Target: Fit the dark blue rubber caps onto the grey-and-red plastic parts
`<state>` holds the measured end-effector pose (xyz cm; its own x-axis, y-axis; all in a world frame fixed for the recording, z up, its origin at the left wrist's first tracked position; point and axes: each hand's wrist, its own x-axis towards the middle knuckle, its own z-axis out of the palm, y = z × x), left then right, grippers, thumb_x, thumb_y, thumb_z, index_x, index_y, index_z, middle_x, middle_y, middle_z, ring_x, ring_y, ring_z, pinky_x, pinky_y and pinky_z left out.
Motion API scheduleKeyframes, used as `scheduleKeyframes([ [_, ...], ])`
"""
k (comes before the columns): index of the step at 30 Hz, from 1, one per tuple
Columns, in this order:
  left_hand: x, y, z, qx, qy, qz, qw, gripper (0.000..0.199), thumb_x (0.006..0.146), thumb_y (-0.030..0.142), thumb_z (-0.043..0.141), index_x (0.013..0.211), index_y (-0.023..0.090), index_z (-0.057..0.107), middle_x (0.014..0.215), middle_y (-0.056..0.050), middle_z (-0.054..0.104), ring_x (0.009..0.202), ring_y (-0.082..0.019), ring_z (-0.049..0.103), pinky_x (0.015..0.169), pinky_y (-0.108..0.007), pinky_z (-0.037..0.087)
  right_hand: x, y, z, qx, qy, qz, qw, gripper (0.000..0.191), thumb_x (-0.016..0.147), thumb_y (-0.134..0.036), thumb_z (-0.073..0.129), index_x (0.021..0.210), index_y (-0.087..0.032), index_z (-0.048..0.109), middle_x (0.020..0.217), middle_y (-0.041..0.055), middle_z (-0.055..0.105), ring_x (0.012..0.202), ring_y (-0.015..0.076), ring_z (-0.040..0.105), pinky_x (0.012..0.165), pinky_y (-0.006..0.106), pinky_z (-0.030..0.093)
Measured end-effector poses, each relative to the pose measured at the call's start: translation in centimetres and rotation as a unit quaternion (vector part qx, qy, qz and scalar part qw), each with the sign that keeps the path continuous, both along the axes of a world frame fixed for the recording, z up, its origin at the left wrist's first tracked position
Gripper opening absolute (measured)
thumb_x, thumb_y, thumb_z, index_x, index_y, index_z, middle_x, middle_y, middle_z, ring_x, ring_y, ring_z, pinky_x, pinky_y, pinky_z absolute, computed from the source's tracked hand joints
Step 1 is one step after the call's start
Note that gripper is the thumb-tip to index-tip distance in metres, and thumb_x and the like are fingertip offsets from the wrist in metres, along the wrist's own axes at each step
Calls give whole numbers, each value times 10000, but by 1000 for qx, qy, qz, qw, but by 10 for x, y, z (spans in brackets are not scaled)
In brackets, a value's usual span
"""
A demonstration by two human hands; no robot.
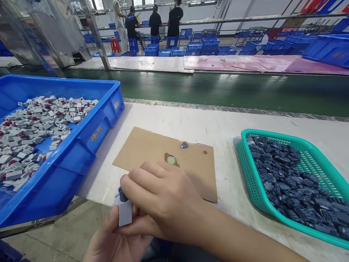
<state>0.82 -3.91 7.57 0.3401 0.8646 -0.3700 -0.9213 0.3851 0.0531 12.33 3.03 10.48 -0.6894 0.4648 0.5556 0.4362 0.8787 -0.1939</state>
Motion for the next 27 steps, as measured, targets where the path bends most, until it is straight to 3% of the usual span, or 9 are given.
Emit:
scheduleKeyframes([
  [11,6,-2,-4,17,-15,61,998,64,694,141,695,691,197,726,757,-11,718,790,-112,648,779,-202,494,0,-1,-14,18,29,21,999,377,926,-453,359,939,-106,505,817,68,609,772,173,555,612,299,420],
  [14,4,-2,-5,5,14,43,999,71,658,186,731,727,171,724,746,-18,711,770,-118,642,777,-202,492,-1,0,-8,-23,15,15,999,350,857,-458,501,900,-111,522,807,50,594,749,162,535,596,286,398],
  [16,2,-3,-6,1,38,12,999,149,637,232,752,736,125,720,706,-27,698,742,-121,637,778,-194,486,-1,1,-2,-70,5,15,997,443,769,-511,594,929,-103,527,837,49,585,767,159,523,612,277,395],
  [19,0,-5,-9,3,62,-29,998,215,625,291,760,731,108,720,694,-36,691,744,-127,632,786,-192,476,0,4,7,-140,-43,26,989,573,695,-563,636,1012,-97,534,912,61,582,806,169,521,640,282,399],
  [21,-1,-5,-10,10,73,-29,997,203,623,307,757,719,132,719,705,-33,689,754,-132,626,777,-203,477,0,7,11,-171,-87,38,981,550,699,-548,635,1029,-116,547,922,58,581,788,175,523,626,289,394],
  [27,-1,-1,-9,26,84,-2,996,146,651,265,739,725,142,720,712,-24,693,761,-129,622,826,-233,471,-2,9,12,-169,-115,29,979,512,735,-470,624,1097,-127,511,938,71,588,799,198,531,646,306,384],
])
